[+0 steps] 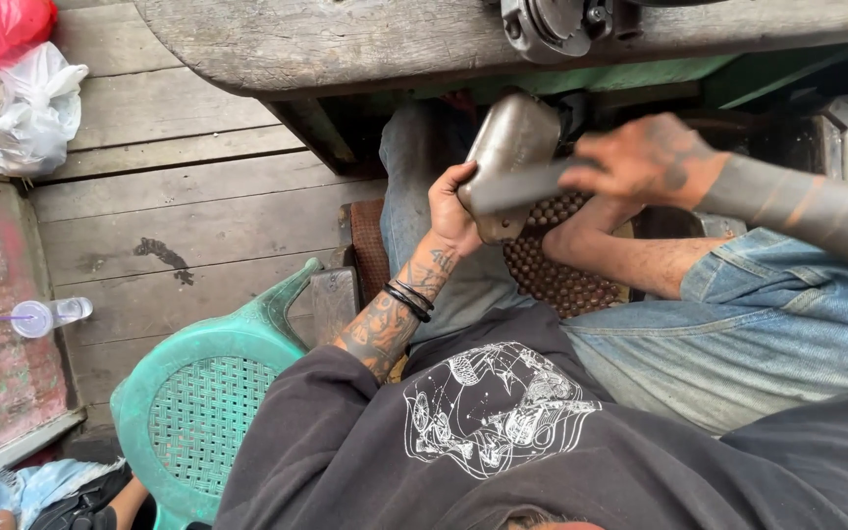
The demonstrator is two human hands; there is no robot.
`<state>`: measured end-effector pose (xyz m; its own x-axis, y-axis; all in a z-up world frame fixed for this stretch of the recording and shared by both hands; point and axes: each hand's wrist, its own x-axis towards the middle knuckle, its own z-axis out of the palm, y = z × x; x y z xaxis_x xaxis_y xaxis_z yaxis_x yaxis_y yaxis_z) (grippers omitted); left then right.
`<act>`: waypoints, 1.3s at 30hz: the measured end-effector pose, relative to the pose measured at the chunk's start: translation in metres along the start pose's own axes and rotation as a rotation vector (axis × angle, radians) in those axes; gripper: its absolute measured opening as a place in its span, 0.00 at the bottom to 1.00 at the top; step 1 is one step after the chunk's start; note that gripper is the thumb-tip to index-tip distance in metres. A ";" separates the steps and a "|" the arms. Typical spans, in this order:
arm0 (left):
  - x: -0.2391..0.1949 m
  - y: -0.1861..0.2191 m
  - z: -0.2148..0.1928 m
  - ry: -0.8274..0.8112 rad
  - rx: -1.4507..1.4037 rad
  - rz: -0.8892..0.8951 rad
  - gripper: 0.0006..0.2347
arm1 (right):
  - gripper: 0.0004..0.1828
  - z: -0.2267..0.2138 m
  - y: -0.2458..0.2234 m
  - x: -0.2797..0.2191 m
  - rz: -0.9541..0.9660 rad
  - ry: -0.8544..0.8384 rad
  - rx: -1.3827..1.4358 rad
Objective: Manually sanding and filing a metal motorcycle component to smooth its surfaces and edges.
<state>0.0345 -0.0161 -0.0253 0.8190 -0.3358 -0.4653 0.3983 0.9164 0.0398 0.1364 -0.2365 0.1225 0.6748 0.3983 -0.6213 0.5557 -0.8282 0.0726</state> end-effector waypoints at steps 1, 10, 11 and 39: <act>0.001 -0.003 -0.001 0.040 0.012 0.017 0.17 | 0.36 0.002 -0.005 -0.002 -0.152 0.045 -0.060; -0.013 0.002 0.012 -0.082 -0.018 -0.122 0.23 | 0.32 0.007 0.006 -0.001 -0.198 0.158 -0.042; -0.016 0.002 0.013 -0.041 0.003 -0.184 0.24 | 0.30 0.004 -0.009 -0.008 -0.339 0.144 0.019; -0.015 0.005 0.022 0.056 -0.031 -0.088 0.19 | 0.33 -0.002 0.011 0.000 -0.073 0.146 0.099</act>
<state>0.0336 -0.0110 0.0015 0.7568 -0.4031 -0.5145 0.4537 0.8907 -0.0304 0.1434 -0.2452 0.1245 0.7017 0.5055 -0.5021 0.5598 -0.8271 -0.0504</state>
